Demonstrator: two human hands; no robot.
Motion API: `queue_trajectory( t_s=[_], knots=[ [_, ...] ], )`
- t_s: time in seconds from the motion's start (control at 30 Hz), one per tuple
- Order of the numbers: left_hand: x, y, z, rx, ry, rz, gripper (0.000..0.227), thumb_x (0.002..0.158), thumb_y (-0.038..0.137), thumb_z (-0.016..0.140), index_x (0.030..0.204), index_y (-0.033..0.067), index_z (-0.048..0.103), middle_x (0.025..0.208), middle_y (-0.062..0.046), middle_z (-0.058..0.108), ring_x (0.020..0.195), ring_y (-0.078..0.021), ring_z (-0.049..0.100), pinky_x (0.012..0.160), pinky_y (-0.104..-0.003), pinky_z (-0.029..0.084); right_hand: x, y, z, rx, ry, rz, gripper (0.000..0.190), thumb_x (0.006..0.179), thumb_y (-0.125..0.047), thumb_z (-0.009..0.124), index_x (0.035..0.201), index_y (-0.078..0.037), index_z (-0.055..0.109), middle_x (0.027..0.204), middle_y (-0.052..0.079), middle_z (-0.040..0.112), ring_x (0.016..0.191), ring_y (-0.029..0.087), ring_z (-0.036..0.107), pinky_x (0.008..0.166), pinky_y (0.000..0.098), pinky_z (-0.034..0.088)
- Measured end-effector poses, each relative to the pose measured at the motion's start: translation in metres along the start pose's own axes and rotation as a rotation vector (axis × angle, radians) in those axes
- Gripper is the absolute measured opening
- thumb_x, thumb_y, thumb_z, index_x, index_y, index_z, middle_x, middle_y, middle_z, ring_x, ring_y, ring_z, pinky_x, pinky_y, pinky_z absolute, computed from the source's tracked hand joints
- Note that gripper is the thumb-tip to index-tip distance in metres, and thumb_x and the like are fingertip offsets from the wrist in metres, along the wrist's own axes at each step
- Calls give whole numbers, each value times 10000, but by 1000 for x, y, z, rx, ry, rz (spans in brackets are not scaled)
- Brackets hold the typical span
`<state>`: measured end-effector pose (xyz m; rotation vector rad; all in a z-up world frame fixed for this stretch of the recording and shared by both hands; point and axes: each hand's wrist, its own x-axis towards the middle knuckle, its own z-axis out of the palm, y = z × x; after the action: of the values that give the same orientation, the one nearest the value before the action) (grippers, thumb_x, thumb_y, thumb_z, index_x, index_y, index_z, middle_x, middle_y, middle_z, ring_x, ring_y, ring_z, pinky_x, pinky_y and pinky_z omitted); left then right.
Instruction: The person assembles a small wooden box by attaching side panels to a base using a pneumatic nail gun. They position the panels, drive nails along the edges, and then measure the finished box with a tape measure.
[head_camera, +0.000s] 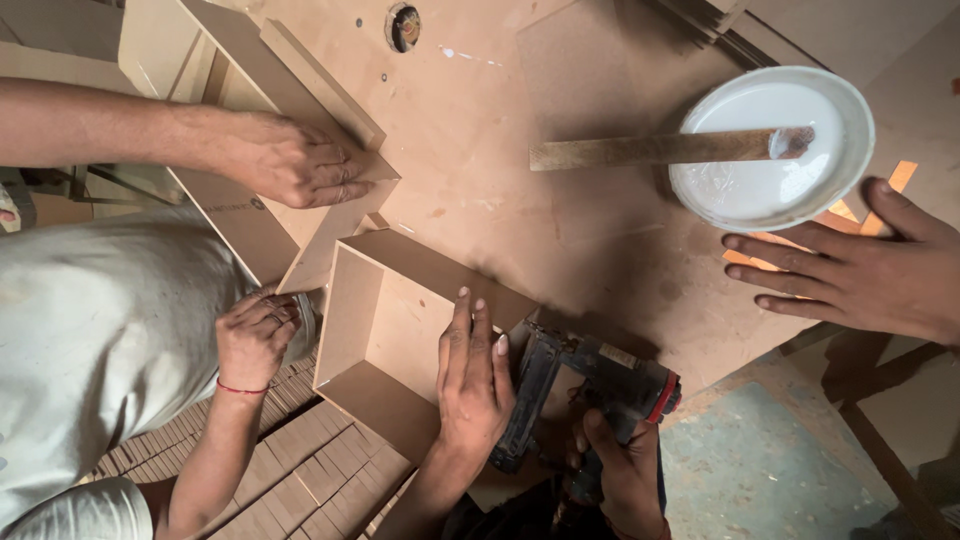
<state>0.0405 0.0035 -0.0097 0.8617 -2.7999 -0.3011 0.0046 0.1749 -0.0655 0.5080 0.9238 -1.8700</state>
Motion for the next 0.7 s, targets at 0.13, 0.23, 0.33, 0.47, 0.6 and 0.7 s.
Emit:
queue_trajectory(
  t_s=[0.13, 0.23, 0.33, 0.47, 0.6, 0.7],
  knots=[
    [-1, -2, 3, -7, 1, 25, 402, 1046, 43, 537, 1389, -167, 539, 1539, -330, 443, 1134, -378, 634, 939, -435, 577, 2, 4, -4, -23, 31, 36, 252, 972, -132, 628, 1143, 53, 636, 721, 80, 582, 610, 162, 549, 509, 341, 481],
    [-1, -3, 4, 11, -13, 40, 425, 1035, 26, 522, 1406, -181, 507, 1537, -347, 429, 1121, -389, 627, 942, -456, 566, 4, 6, -4, -12, 21, 16, 270, 963, -142, 622, 1154, 49, 635, 719, 88, 601, 595, 163, 546, 498, 340, 481],
    [-2, -2, 3, 10, -34, 29, 433, 1032, 17, 523, 1414, -184, 494, 1536, -352, 427, 1126, -405, 624, 943, -458, 563, 2, 9, -5, 5, 42, 23, 270, 938, -140, 626, 1147, 31, 609, 756, 79, 613, 598, 163, 549, 489, 343, 483],
    [2, 0, 2, 13, -10, 36, 411, 1032, 21, 535, 1390, -181, 518, 1503, -337, 471, 1121, -404, 625, 949, -462, 558, 2, 9, -8, -8, 24, 68, 291, 965, -148, 642, 1186, 42, 631, 703, 98, 583, 582, 171, 551, 506, 333, 484],
    [5, 4, -2, -13, -6, 21, 375, 1025, 15, 542, 1348, -174, 550, 1460, -320, 522, 1146, -409, 625, 968, -460, 553, 2, 10, -8, -22, 31, 58, 295, 956, -134, 646, 1186, 49, 628, 763, 98, 611, 597, 162, 557, 502, 331, 494],
    [6, 7, -4, -19, -3, 7, 355, 1015, 9, 555, 1326, -163, 569, 1433, -304, 546, 1181, -417, 621, 995, -464, 542, 1, 10, -7, -8, 40, 21, 285, 927, -119, 640, 1169, 26, 605, 873, 79, 654, 619, 143, 560, 490, 325, 499]
  ],
)
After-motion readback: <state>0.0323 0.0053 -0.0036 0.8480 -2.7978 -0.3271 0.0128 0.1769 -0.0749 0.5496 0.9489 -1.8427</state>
